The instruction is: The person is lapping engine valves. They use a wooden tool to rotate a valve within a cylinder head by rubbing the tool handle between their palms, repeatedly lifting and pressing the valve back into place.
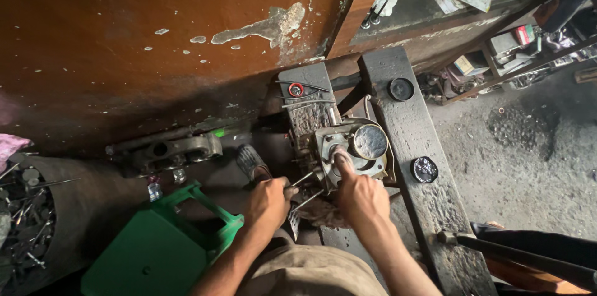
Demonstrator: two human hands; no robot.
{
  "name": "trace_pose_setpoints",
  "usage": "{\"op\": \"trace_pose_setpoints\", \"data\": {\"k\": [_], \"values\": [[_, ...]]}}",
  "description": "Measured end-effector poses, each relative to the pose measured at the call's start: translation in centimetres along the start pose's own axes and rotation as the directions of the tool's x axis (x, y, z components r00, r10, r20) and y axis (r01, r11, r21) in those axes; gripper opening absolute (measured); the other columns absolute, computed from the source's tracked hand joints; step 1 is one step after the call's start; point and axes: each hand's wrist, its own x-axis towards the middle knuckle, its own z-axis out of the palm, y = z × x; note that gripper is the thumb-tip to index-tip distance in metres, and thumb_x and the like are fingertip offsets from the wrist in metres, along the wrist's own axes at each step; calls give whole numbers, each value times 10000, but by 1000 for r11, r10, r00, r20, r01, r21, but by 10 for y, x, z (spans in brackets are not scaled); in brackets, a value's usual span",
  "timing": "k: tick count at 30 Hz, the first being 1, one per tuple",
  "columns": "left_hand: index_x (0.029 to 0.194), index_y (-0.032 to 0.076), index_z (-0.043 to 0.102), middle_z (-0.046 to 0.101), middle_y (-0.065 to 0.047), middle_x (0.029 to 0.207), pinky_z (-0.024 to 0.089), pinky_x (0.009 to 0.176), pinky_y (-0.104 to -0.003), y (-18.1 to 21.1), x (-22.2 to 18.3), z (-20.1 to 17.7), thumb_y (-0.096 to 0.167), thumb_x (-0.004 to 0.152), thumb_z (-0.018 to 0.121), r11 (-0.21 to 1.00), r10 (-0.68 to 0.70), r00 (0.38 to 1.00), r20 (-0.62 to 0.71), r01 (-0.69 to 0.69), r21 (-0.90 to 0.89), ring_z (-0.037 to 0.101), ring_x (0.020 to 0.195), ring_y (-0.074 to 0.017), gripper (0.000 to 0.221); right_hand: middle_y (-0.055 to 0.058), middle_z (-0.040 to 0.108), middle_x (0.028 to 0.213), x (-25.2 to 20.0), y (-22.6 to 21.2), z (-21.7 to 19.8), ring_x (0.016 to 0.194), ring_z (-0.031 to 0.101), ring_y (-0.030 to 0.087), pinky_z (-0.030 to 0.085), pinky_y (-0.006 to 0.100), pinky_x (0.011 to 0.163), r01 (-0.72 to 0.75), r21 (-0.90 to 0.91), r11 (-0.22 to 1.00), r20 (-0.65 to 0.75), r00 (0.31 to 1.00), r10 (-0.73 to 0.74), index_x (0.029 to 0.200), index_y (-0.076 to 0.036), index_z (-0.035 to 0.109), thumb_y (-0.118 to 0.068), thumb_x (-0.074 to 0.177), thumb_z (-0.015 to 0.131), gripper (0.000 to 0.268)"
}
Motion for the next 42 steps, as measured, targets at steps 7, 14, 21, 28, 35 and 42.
{"op": "trace_pose_setpoints", "data": {"k": [7,14,21,28,35,42], "values": [[881,76,755,718,-209,779,563,675,-486,-8,3,1,278,887,749,995,83,996,-45,-86,-53,722,758,-388,202,125,745,889,-2,9,-11,649,695,175,584,341,541,-1,23,1000,100,995,-1,1567,-412,355,-71,1057,422,617],[881,73,768,721,-202,760,553,677,-482,-10,3,3,282,873,772,994,81,995,-56,-85,-72,716,739,-384,209,92,763,938,7,14,2,687,707,152,598,333,579,26,-16,1000,107,994,-24,1511,-396,436,-114,1045,462,545],[901,83,777,728,-175,792,571,702,-466,-9,4,3,313,875,766,996,37,999,-21,-39,-78,725,770,-372,231,102,761,948,-5,15,-10,690,732,167,608,371,624,62,48,997,90,994,-67,1474,-466,465,-164,1054,475,517],[932,92,786,749,-182,871,570,752,-455,-13,8,4,322,866,780,995,50,999,-20,-52,-89,725,844,-363,240,141,767,884,1,19,2,719,754,236,599,413,653,130,96,987,-1,991,-131,1445,-383,527,-74,1026,489,522],[955,98,795,755,-147,920,562,806,-436,-14,9,4,321,846,789,994,-26,999,45,30,-106,727,902,-322,248,124,765,870,16,24,15,690,753,221,633,377,612,136,89,987,-11,991,-136,1389,-268,575,-98,1036,509,397],[1230,105,636,709,-96,1068,587,833,-332,17,-29,-21,233,837,786,861,250,968,-9,-226,-457,701,957,-206,439,-2,823,929,-45,62,-15,587,727,151,638,289,558,139,855,499,170,835,-523,1465,-196,603,-100,876,536,601]]}}
